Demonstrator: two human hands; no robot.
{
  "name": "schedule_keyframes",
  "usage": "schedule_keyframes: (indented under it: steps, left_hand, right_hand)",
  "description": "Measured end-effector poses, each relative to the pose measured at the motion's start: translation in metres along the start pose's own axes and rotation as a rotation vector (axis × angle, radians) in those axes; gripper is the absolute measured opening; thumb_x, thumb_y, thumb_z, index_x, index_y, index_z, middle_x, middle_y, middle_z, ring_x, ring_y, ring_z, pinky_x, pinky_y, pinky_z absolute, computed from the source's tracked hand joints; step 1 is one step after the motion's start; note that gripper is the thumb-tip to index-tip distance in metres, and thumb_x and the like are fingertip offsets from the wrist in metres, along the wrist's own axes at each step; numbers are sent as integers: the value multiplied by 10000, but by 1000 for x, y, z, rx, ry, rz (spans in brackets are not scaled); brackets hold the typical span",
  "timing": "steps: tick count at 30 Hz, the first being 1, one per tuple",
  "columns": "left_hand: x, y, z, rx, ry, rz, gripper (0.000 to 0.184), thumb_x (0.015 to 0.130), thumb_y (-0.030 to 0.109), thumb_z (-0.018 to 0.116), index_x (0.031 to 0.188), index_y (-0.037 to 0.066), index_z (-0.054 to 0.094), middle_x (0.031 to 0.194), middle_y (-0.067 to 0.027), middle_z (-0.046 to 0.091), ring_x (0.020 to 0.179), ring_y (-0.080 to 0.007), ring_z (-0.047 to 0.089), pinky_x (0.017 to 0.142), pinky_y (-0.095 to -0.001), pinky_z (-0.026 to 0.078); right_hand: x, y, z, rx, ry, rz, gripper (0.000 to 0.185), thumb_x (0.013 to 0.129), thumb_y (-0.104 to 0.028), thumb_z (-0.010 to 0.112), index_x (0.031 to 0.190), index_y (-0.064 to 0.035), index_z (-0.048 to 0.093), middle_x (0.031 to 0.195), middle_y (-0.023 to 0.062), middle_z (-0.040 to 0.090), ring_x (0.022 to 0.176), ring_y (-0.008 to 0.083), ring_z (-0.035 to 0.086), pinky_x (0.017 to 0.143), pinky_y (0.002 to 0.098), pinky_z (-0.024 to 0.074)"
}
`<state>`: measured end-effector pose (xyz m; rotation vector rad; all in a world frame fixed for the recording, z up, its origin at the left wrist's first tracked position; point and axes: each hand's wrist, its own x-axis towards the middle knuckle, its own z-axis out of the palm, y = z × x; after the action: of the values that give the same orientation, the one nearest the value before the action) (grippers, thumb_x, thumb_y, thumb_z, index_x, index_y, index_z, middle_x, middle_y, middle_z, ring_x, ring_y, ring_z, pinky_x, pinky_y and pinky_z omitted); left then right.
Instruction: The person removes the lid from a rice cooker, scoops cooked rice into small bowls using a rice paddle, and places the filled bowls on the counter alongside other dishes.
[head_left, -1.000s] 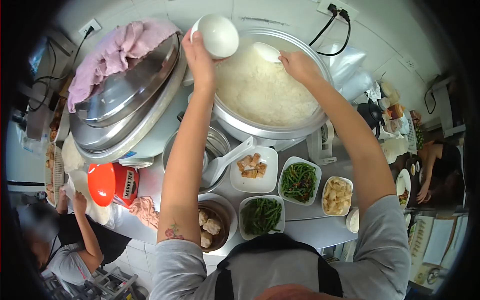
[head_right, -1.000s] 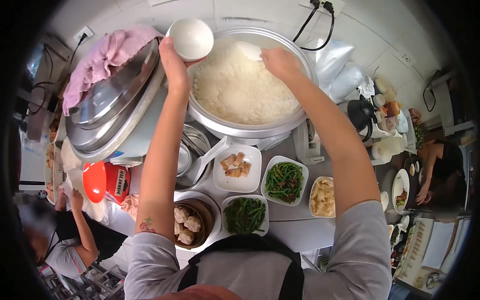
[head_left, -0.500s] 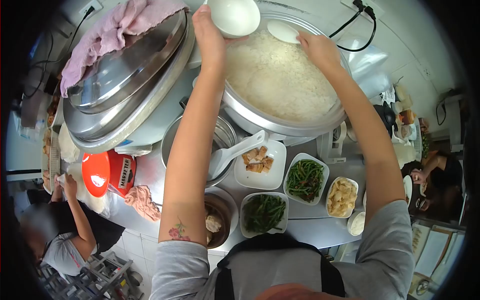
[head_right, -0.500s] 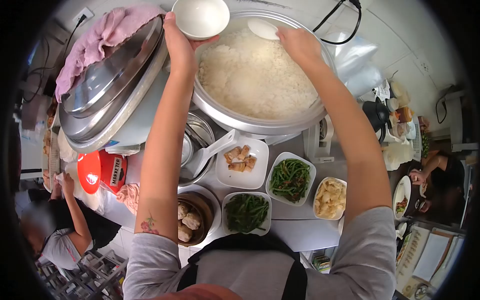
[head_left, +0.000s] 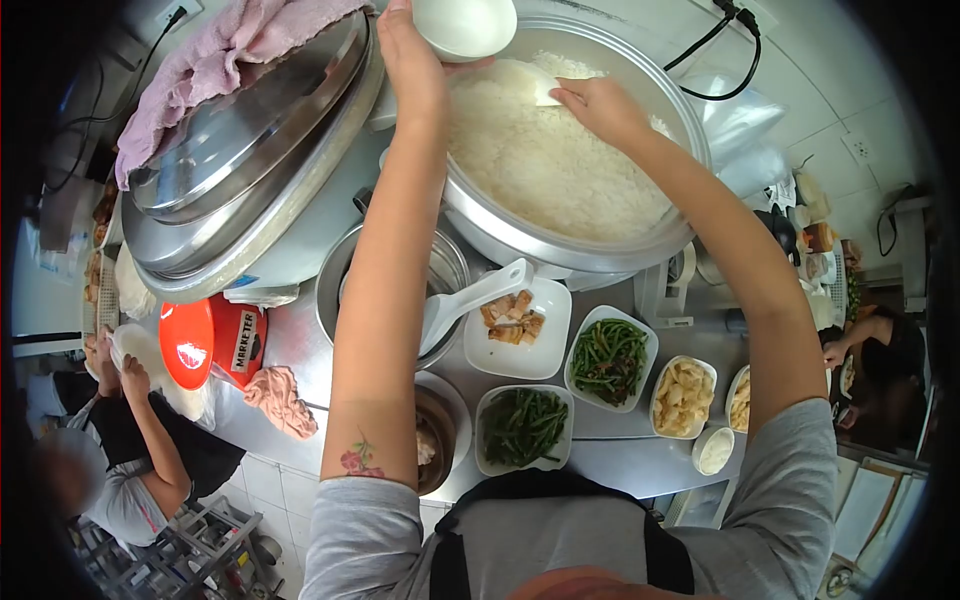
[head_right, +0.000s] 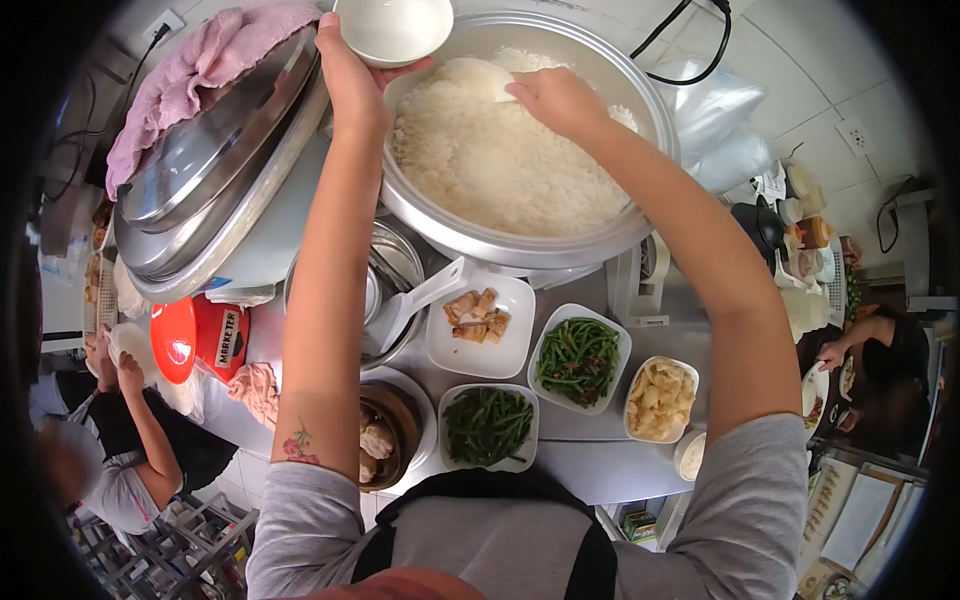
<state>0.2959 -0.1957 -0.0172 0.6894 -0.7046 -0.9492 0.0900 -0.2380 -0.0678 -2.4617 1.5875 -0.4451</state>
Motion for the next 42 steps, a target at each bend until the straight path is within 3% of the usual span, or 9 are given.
schedule_keyframes:
  steps: [3, 6, 9, 11, 17, 26, 30, 36, 42]
  left_hand:
    - [1, -2, -1, -40, 11, 8, 574, 966, 505, 355, 1336, 73, 435, 1252, -175, 543, 1087, -344, 594, 728, -524, 567]
    - [9, -3, -4, -50, 25, -29, 578, 966, 509, 361, 1347, 79, 423, 1272, -178, 525, 1110, -342, 581, 740, -536, 561]
    - [3, 4, 0, 65, -17, -9, 587, 968, 502, 324, 1326, 46, 409, 1244, -189, 536, 1076, -333, 598, 710, -508, 578]
    - [-4, 6, -1, 244, -82, 103, 614, 973, 484, 228, 1255, -27, 421, 1137, -203, 599, 958, -309, 663, 645, -430, 618]
    - [0, 7, -2, 259, -65, 93, 611, 970, 482, 235, 1259, -26, 412, 1134, -204, 597, 960, -310, 661, 631, -434, 618]
    - [5, -1, -6, 295, -119, 187, 580, 948, 449, 379, 1324, 11, 325, 1175, -180, 551, 942, -298, 663, 609, -414, 615]
    - [10, -5, -5, 291, -134, 107, 527, 943, 401, 448, 1319, 45, 349, 1170, -166, 540, 925, -290, 652, 582, -409, 609]
    - [20, -35, -18, 504, -229, 116, 524, 882, 379, 597, 1312, 117, 449, 1113, -155, 587, 911, -241, 631, 574, -370, 574]
    - [-41, -7, -1, 451, -203, -483, 612, 877, 429, 525, 1381, 114, 376, 1261, -159, 501, 1011, -287, 598, 682, -431, 594]
  right_hand:
    - [-6, -23, 3, 26, -45, -148, 349, 943, -388, 551, 1152, -141, 681, 663, 130, 640, 569, 262, 591, 589, 371, 471]
    - [-8, -23, 3, 80, -45, -150, 330, 943, -374, 558, 1142, -144, 686, 637, 121, 623, 545, 238, 569, 574, 359, 460]
    - [-11, -23, -3, 156, -157, -71, 270, 931, -354, 535, 979, -157, 712, 746, 101, 652, 707, 275, 621, 653, 396, 481]
    - [-13, -20, -2, 182, -173, -91, 273, 932, -351, 536, 986, -152, 715, 733, 103, 649, 682, 270, 613, 641, 388, 476]
    - [-24, -31, -8, 176, -225, -96, 270, 935, -333, 529, 1016, -164, 723, 711, 101, 647, 623, 248, 596, 609, 377, 466]
    - [-55, -43, -24, 183, -355, -119, 255, 915, -319, 555, 1035, -173, 727, 676, 113, 638, 590, 241, 583, 583, 375, 456]
    - [-66, -17, -8, 300, -346, -313, 251, 897, -297, 570, 953, -116, 735, 631, 85, 612, 533, 195, 555, 539, 345, 441]
    - [-66, -13, -76, 429, -911, 67, 290, 896, -293, 570, 744, -64, 665, 572, 0, 523, 449, 55, 416, 413, 237, 332]
    - [-62, 9, -152, 441, -974, 314, 214, 910, -306, 575, 883, -103, 638, 596, -39, 485, 446, 29, 366, 394, 210, 291]
